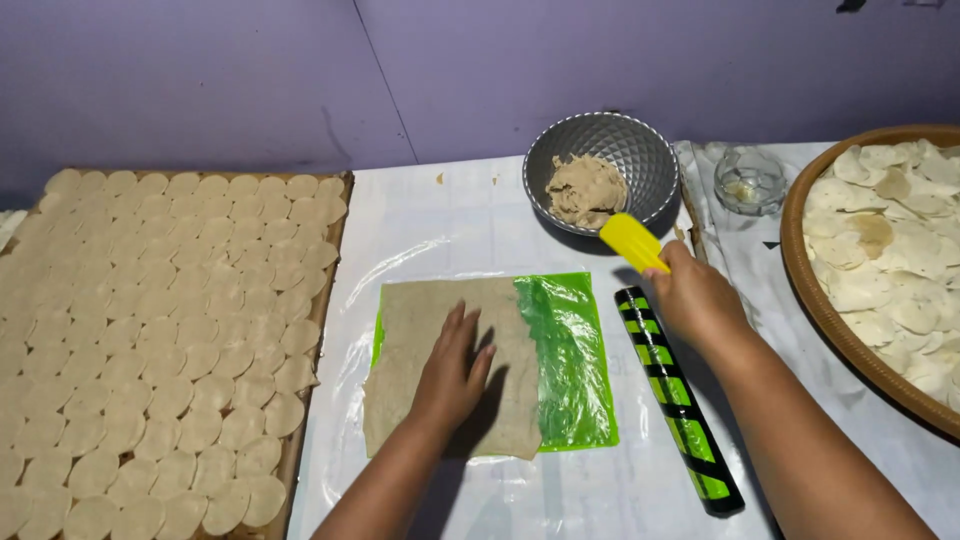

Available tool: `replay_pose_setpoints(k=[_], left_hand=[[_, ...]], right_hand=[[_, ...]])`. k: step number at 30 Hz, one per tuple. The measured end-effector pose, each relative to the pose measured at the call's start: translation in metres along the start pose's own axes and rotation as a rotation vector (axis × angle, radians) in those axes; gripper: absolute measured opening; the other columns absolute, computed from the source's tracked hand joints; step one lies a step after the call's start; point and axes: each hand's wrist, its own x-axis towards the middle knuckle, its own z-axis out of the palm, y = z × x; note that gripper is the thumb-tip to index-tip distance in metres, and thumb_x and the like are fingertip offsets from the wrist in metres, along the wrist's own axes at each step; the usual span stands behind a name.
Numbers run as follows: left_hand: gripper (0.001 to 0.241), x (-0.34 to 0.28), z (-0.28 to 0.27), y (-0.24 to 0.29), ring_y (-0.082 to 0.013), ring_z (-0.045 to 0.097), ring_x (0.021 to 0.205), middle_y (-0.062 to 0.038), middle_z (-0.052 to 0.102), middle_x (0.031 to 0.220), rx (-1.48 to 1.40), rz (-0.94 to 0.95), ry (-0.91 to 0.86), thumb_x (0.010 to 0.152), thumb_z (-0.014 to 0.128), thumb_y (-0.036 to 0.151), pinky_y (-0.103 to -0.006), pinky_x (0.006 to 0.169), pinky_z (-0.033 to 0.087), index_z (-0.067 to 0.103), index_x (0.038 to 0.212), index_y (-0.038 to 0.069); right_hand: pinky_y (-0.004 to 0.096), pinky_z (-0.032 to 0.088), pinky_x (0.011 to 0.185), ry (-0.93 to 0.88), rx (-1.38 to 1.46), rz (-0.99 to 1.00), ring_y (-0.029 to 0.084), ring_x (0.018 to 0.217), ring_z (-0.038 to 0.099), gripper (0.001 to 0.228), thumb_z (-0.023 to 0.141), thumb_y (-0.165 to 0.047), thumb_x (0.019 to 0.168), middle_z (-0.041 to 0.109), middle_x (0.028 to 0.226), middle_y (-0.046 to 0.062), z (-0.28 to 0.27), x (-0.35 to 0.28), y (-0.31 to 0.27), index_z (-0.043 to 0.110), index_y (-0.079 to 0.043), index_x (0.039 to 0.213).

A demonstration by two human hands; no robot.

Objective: Rolling out dough and cutting it into small circular shapes using a cutter.

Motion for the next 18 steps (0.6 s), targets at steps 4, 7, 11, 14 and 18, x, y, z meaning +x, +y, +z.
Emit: replay_pose_setpoints(k=[4,7,11,14,18], left_hand=[[0.059,0.126,0.048,-0.016,-0.0424,0.043,0.145,-0.025,0.039,0.159,-0.061,-0.041,0.028,0.1,0.064,0.033,-0.0479,0.114,0.039,0.05,0.148,0.002],[0.076,0.202,0.094,-0.027,-0.0354,0.064,0.125,-0.028,0.058,0.141,-0.29,-0.189,0.008,0.095,0.069,0.045,-0.0409,0.103,0.053,0.044,0.15,-0.001],[0.081,0.254,0.147,-0.039,-0.0315,0.074,0.105,-0.026,0.071,0.123,-0.535,-0.379,-0.019,0.087,0.077,0.037,-0.0362,0.086,0.061,0.042,0.148,-0.004],[0.071,0.248,0.152,-0.017,-0.0291,0.076,0.099,-0.022,0.071,0.122,-0.721,-0.45,-0.051,0.085,0.075,0.021,-0.0347,0.075,0.064,0.044,0.146,0.002],[0.069,0.224,0.14,0.019,-0.032,0.073,0.098,-0.019,0.059,0.134,-1.064,-0.529,-0.022,0.091,0.056,0.001,-0.0394,0.061,0.069,0.03,0.153,0.016]], right_hand=[[0.058,0.051,0.085,0.011,0.023,0.105,0.046,0.098,0.069,0.033,0.053,-0.037,0.107,0.072,0.105,0.024,0.017,0.063,-0.005,0.059,-0.007,0.119],[0.059,0.052,0.083,0.0,-0.032,0.143,0.045,0.101,0.069,0.031,0.048,-0.037,0.108,0.073,0.105,0.023,0.025,0.085,-0.01,0.058,-0.014,0.127],[0.058,0.052,0.085,-0.11,-0.18,0.098,0.042,0.103,0.069,0.03,0.047,-0.038,0.106,0.073,0.106,0.02,0.012,0.091,-0.023,0.06,-0.02,0.127],[0.055,0.053,0.082,-0.135,-0.309,0.007,0.039,0.101,0.071,0.028,0.048,-0.037,0.106,0.074,0.104,0.017,0.003,0.092,-0.021,0.062,-0.021,0.124],[0.051,0.055,0.073,-0.052,-0.471,-0.156,0.035,0.093,0.074,0.023,0.049,-0.028,0.106,0.077,0.096,0.013,-0.01,0.091,-0.028,0.065,-0.024,0.121]])
